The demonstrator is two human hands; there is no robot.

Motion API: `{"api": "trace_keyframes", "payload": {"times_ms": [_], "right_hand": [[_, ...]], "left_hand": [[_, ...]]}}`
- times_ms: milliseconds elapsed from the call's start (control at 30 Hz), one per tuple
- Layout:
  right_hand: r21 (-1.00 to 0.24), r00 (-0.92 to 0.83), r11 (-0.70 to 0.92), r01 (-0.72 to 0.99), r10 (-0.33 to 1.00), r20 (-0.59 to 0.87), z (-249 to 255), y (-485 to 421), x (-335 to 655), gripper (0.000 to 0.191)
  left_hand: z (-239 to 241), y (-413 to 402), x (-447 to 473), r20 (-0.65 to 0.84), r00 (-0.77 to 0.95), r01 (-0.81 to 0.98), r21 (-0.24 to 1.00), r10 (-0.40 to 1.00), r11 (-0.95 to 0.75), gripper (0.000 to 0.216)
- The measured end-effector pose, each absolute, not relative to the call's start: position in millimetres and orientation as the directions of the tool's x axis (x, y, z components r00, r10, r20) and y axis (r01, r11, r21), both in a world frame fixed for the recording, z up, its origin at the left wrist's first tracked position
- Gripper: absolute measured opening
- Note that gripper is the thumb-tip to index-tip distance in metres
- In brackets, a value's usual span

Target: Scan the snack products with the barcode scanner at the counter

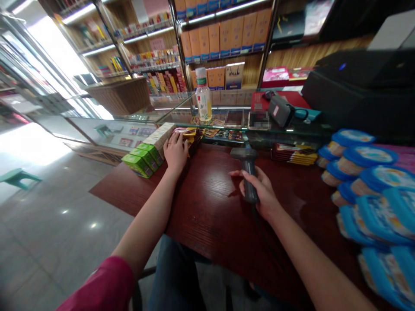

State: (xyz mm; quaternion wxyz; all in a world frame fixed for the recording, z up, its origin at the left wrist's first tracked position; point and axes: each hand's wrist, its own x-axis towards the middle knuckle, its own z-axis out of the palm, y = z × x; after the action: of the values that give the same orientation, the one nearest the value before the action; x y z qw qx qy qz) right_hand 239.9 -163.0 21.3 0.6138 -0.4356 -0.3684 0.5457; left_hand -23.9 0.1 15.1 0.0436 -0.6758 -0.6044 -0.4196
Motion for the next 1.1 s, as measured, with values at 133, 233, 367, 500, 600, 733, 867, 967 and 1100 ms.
{"api": "trace_keyframes", "payload": {"times_ms": [133,233,367,500,600,733,867,967,1100], "right_hand": [[-0.914,0.282,0.089,-0.396,0.959,-0.029,19,-160,240,0.048],[-0.918,0.345,0.126,-0.375,0.938,-0.012,17,-158,242,0.047],[-0.92,0.365,0.136,-0.367,0.931,-0.008,16,-157,244,0.039],[-0.928,0.302,0.134,-0.348,0.953,0.024,17,-157,247,0.033],[-0.931,0.275,0.12,-0.345,0.961,0.022,19,-157,252,0.029],[-0.915,0.316,0.106,-0.39,0.948,-0.024,20,-153,267,0.025],[-0.875,0.389,0.167,-0.455,0.921,-0.026,18,-153,291,0.031],[-0.854,0.497,0.252,-0.456,0.868,-0.01,14,-162,308,0.038],[-0.896,0.603,0.295,-0.331,0.797,0.04,6,-180,322,0.04]], "left_hand": [[13,8,-26,0.596,-0.071,0.857,0.447,0.8,-0.257,0.056],[12,13,-26,0.593,-0.08,0.862,0.445,0.801,-0.243,0.057],[10,16,-25,0.572,-0.087,0.867,0.447,0.816,-0.221,0.061],[9,15,-22,0.584,-0.085,0.855,0.458,0.807,-0.242,0.06],[9,16,-20,0.605,-0.066,0.835,0.469,0.793,-0.288,0.055],[10,17,-20,0.6,-0.057,0.835,0.467,0.798,-0.291,0.055],[14,5,-9,0.648,-0.037,0.79,0.485,0.76,-0.375,0.054],[14,-16,26,0.678,0.103,0.733,0.443,0.727,-0.516,0.049],[12,-50,103,0.623,0.426,0.616,0.332,0.656,-0.714,0.044]]}}
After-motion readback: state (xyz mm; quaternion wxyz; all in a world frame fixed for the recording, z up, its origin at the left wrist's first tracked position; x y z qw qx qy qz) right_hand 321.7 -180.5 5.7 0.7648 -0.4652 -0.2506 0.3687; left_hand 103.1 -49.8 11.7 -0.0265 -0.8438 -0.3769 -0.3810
